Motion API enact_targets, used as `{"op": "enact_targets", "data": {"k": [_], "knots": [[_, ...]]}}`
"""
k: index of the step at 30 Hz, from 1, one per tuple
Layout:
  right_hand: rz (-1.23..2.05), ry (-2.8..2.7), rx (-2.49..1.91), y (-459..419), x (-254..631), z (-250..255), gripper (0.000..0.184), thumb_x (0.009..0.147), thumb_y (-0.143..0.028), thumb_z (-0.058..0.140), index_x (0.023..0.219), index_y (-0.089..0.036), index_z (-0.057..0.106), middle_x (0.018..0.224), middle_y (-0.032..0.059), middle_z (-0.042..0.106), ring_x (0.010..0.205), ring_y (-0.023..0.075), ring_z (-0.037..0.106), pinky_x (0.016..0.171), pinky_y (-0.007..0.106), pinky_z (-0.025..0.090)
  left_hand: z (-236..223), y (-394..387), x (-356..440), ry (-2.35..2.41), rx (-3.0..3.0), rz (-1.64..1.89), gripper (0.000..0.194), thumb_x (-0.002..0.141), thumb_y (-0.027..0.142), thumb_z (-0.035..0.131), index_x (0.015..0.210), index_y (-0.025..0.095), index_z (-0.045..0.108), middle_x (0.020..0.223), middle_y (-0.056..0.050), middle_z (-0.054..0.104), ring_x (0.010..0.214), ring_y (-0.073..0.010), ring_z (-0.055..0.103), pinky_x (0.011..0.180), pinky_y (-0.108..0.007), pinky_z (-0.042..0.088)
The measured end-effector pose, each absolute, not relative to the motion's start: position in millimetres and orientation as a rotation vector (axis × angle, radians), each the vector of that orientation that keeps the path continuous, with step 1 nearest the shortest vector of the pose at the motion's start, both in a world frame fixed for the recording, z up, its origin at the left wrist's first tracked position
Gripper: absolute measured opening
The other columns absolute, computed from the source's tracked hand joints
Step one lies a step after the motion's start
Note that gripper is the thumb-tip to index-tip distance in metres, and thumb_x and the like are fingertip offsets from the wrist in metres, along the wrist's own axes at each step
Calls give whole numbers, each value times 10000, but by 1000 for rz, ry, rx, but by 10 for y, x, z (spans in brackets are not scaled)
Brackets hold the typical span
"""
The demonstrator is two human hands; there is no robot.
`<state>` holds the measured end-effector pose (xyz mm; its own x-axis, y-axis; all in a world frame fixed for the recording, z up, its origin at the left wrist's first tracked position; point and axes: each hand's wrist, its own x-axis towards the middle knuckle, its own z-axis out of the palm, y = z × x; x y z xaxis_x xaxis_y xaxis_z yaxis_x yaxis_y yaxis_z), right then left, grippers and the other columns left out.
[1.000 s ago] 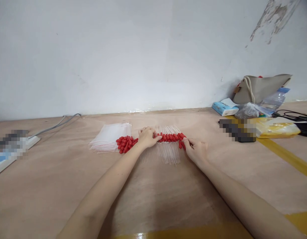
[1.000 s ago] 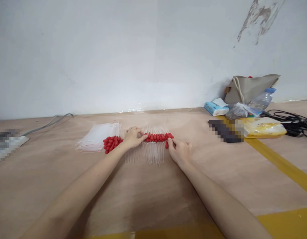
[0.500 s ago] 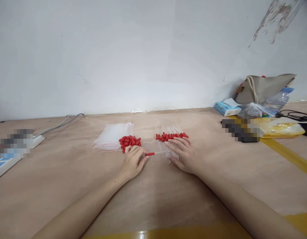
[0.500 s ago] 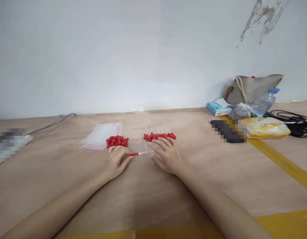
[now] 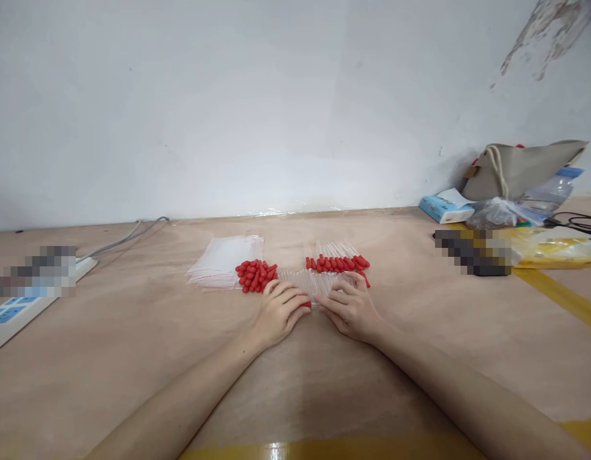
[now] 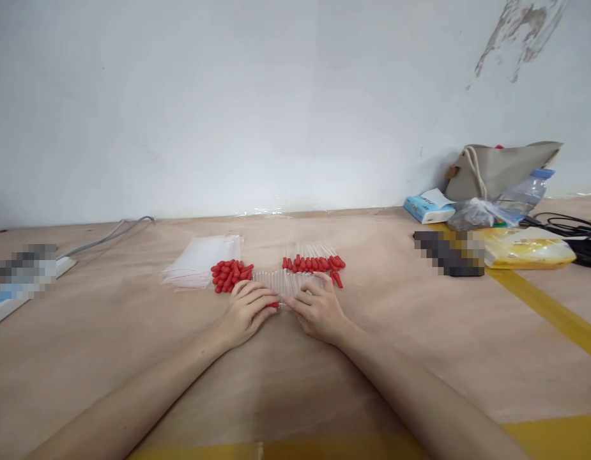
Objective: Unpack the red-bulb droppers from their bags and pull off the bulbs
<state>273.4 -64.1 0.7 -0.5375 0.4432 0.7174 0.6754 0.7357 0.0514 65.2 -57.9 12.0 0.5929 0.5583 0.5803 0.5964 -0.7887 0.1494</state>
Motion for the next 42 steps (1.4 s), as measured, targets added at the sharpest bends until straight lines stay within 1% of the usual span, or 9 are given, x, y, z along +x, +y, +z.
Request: {"op": "enact_targets", "data": {"k": [5, 14, 18, 23, 28, 31, 34, 38, 42], "knots": [[-489, -2230, -787, -665, 2755, -12, 246, 813, -175, 493, 1005, -278, 607, 596, -55, 586, 685, 111, 473, 927, 409, 215, 118, -595, 637, -981, -2719, -950, 131, 843, 280, 494, 815, 205, 598, 798, 10, 662, 839, -157, 539, 892, -381, 269], [-498, -2226, -745, -702, 2793, -17, 272, 791, -147, 494, 983, -300, 612, 593, -65, 591, 671, 110, 455, 921, 390, 219, 118, -619, 610, -882, -2678, -992, 92, 826, 236, 521, 772, 209, 590, 759, 40, 663, 801, -147, 542, 888, -393, 270], [-461, -2222, -829, -686, 2910, -23, 258, 790, -166, 506, 991, -283, 619, 602, -47, 595, 693, 122, 464, 900, 383, 229, 124, -619, 504, -918, -2642, -1011, 87, 823, 187, 510, 804, 208, 592, 785, 22, 661, 800, -155, 544, 860, -399, 307], [-446, -2061, -1115, -601, 2963, 37, 208, 821, -255, 513, 987, -270, 635, 636, -19, 618, 653, 120, 462, 798, 320, 256, 88, -587, 425, -1031, -2687, -1212, 173, 836, 167, 478, 971, 198, 582, 925, -48, 585, 855, -147, 529, 758, -305, 425], [-369, -2045, -1301, -552, 2824, 132, 278, 839, -190, 418, 1052, -180, 597, 696, 19, 643, 666, 132, 498, 740, 299, 260, 282, -306, 316, -1450, -2455, -1407, 247, 844, 209, 420, 1035, 192, 575, 942, -64, 501, 872, -153, 532, 770, -299, 452], [-323, -1989, -1327, -527, 2735, 137, 202, 813, -195, 444, 905, -170, 622, 635, 9, 630, 644, 129, 511, 729, 294, 258, 460, 2, 120, -1736, -2411, -1311, 292, 799, 226, 446, 1072, 211, 548, 892, -34, 533, 737, -133, 558, 662, -261, 463], [-373, -1975, -1294, -510, 2668, 109, 161, 806, -194, 463, 786, -187, 623, 608, -1, 623, 625, 125, 500, 718, 299, 249, 559, 283, -39, -1917, -2402, -1120, 337, 745, 285, 498, 1076, 228, 515, 854, -5, 594, 711, -142, 563, 646, -263, 446], [-520, -2049, -1231, -523, 2622, 87, 174, 808, -189, 469, 740, -200, 628, 612, 2, 608, 644, 132, 471, 721, 316, 241, 567, 456, -44, -2012, -2469, -810, 235, 710, 379, 535, 888, 232, 575, 824, 14, 641, 771, -164, 573, 713, -287, 416], [-512, -2106, -1241, -542, 2614, 76, 167, 809, -244, 480, 759, -202, 634, 619, 10, 583, 662, 139, 447, 721, 329, 238, 567, 421, 76, -1970, -2548, -636, 202, 698, 419, 550, 782, 247, 615, 825, 31, 663, 806, -165, 578, 822, -314, 366]]}}
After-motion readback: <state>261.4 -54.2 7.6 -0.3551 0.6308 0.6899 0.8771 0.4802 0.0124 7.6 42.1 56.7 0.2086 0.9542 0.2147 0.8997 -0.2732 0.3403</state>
